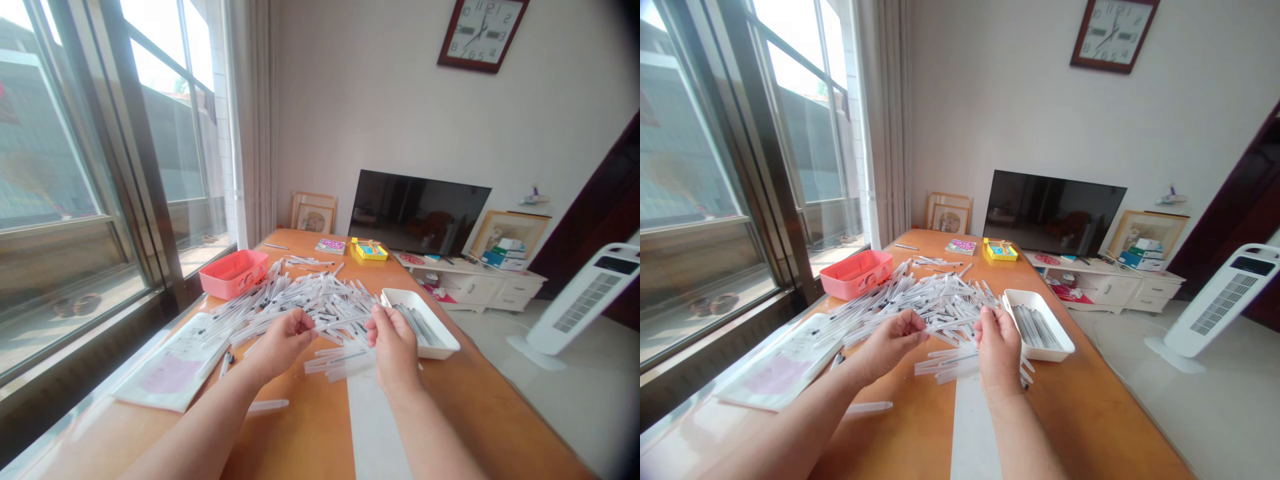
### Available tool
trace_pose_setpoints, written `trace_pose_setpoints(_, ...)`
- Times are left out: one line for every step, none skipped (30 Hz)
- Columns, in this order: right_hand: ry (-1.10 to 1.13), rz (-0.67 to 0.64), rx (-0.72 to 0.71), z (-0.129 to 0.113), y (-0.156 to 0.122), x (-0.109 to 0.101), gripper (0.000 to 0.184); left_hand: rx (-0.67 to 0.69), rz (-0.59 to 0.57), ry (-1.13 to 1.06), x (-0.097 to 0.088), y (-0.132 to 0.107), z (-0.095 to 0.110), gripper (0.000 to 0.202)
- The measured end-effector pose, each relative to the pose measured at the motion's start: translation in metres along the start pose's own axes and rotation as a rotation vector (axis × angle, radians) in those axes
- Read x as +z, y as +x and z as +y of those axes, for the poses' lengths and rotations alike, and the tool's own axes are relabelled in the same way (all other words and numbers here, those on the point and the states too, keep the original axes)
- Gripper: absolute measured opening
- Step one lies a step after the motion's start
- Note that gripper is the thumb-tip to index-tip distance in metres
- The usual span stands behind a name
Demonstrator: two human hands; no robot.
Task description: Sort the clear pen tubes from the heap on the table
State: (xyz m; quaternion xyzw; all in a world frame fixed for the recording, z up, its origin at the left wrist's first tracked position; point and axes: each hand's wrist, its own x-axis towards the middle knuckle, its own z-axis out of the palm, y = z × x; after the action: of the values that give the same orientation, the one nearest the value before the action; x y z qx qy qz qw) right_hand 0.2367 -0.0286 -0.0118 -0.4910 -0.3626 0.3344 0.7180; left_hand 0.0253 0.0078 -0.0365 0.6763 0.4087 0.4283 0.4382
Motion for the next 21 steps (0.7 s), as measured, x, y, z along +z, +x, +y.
trace_pose_setpoints(0.004,-0.008,0.009,0.001,-0.001,0.000,0.032,-0.006,-0.011,-0.036,0.000,-0.001,0.003,0.016)
trace_pose_setpoints(0.012,-0.018,0.020,0.002,-0.001,0.001,0.032,-0.016,-0.020,-0.075,-0.001,-0.002,0.007,0.016)
trace_pose_setpoints(0.023,-0.031,0.033,0.003,-0.001,0.001,0.031,-0.030,-0.024,-0.114,-0.002,-0.002,0.011,0.016)
trace_pose_setpoints(0.037,-0.050,0.051,0.003,-0.001,0.001,0.030,-0.051,-0.024,-0.147,-0.004,-0.003,0.014,0.016)
trace_pose_setpoints(0.051,-0.076,0.073,0.004,-0.002,0.002,0.028,-0.071,-0.014,-0.177,-0.005,-0.003,0.016,0.016)
trace_pose_setpoints(0.063,-0.111,0.101,0.003,-0.002,0.002,0.027,-0.084,0.004,-0.210,-0.007,-0.003,0.018,0.017)
trace_pose_setpoints(0.071,-0.154,0.136,0.003,-0.002,0.002,0.025,-0.092,0.030,-0.246,-0.009,-0.002,0.018,0.018)
trace_pose_setpoints(0.075,-0.206,0.173,0.001,-0.003,0.002,0.024,-0.094,0.061,-0.289,-0.011,-0.001,0.017,0.019)
trace_pose_setpoints(0.074,-0.261,0.208,0.000,-0.005,0.002,0.022,-0.092,0.094,-0.337,-0.013,0.000,0.016,0.021)
trace_pose_setpoints(0.066,-0.317,0.238,-0.002,-0.007,0.003,0.020,-0.091,0.125,-0.382,-0.014,0.001,0.015,0.023)
trace_pose_setpoints(0.050,-0.370,0.261,-0.003,-0.010,0.004,0.019,-0.092,0.153,-0.418,-0.014,0.001,0.013,0.025)
trace_pose_setpoints(0.025,-0.422,0.280,-0.004,-0.014,0.005,0.017,-0.092,0.177,-0.439,-0.015,0.002,0.012,0.026)
trace_pose_setpoints(-0.008,-0.470,0.291,-0.005,-0.018,0.007,0.015,-0.087,0.198,-0.442,-0.015,0.002,0.011,0.027)
trace_pose_setpoints(-0.042,-0.517,0.294,-0.006,-0.023,0.009,0.015,-0.078,0.215,-0.430,-0.014,0.002,0.011,0.027)
trace_pose_setpoints(-0.078,-0.562,0.287,-0.006,-0.027,0.011,0.016,-0.067,0.225,-0.406,-0.013,0.001,0.012,0.027)
trace_pose_setpoints(-0.114,-0.605,0.267,-0.006,-0.032,0.014,0.019,-0.055,0.229,-0.376,-0.012,0.001,0.013,0.027)
trace_pose_setpoints(-0.151,-0.639,0.233,-0.006,-0.036,0.016,0.022,-0.047,0.225,-0.349,-0.011,0.000,0.015,0.028)
trace_pose_setpoints(-0.189,-0.661,0.186,-0.005,-0.039,0.019,0.025,-0.046,0.216,-0.326,-0.010,-0.002,0.018,0.028)
trace_pose_setpoints(-0.227,-0.670,0.128,-0.004,-0.042,0.021,0.027,-0.052,0.207,-0.308,-0.009,-0.003,0.021,0.029)
trace_pose_setpoints(-0.263,-0.670,0.067,-0.004,-0.044,0.023,0.029,-0.063,0.202,-0.292,-0.008,-0.004,0.023,0.030)
trace_pose_setpoints(-0.292,-0.661,0.005,-0.003,-0.045,0.024,0.031,-0.077,0.204,-0.278,-0.006,-0.004,0.026,0.032)
